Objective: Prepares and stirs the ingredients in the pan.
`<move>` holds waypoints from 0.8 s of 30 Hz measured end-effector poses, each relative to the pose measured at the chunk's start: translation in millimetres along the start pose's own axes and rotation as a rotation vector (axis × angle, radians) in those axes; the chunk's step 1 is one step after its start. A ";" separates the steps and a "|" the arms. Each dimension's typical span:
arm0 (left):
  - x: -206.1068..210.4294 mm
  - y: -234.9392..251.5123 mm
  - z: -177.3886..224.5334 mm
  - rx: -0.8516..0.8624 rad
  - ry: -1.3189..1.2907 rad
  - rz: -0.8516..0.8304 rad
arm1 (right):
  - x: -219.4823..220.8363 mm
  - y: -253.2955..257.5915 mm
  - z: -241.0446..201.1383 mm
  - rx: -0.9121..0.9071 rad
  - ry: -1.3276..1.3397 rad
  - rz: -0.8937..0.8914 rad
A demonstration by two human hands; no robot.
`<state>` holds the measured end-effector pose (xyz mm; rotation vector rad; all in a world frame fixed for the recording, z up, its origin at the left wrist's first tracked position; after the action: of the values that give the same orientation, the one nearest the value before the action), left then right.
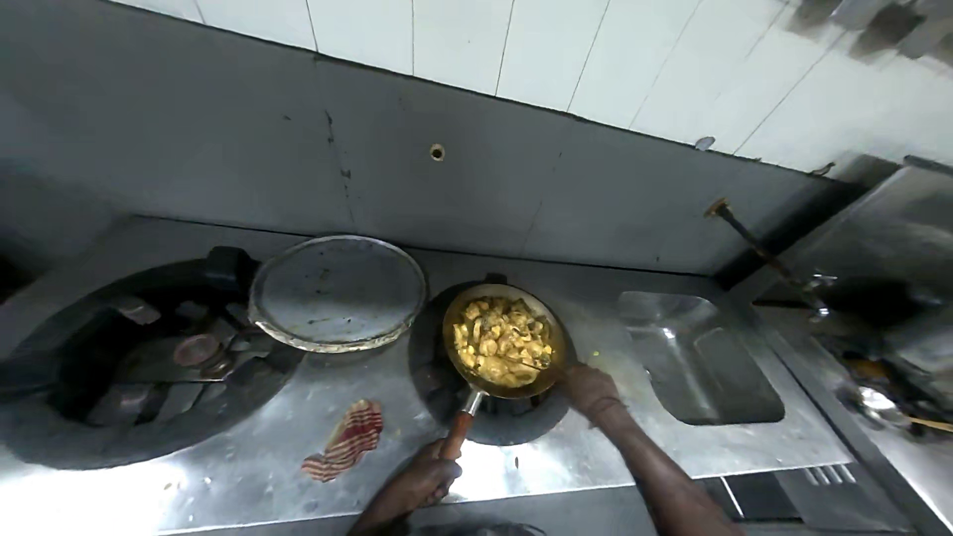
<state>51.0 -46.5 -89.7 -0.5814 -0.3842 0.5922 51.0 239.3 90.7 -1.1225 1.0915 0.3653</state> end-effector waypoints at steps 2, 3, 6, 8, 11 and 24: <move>-1.9 0.3 0.9 0.005 -0.002 0.005 | -17.8 -10.7 23.7 -0.023 0.031 -0.015; -1.0 0.8 1.7 0.006 0.002 0.023 | -24.1 -14.9 35.8 -0.037 0.056 -0.018; 4.2 4.1 0.8 -0.007 0.043 0.094 | -27.9 -20.0 68.6 -0.081 0.231 0.024; 7.8 7.5 -2.4 -0.016 0.055 0.131 | -21.8 -24.2 80.2 -0.069 0.408 0.090; 13.3 9.8 -4.7 -0.032 0.064 0.183 | -12.5 -32.9 84.4 0.008 0.538 0.181; 17.5 12.1 -3.9 -0.089 0.265 0.282 | 4.4 51.6 157.9 0.210 0.779 0.133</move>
<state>61.4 -29.0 -97.1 -0.7967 -0.0781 0.7596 97.1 396.3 61.9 -1.0207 1.8456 -0.1095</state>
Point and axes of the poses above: each hand's wrist, its own y-axis towards the middle knuckle, its own x-axis out of the palm, z = x × y, the point moved 4 cm from there along y, towards the middle knuckle, and after that the axes turned 8 degrees about y, right-handed, at the moved point
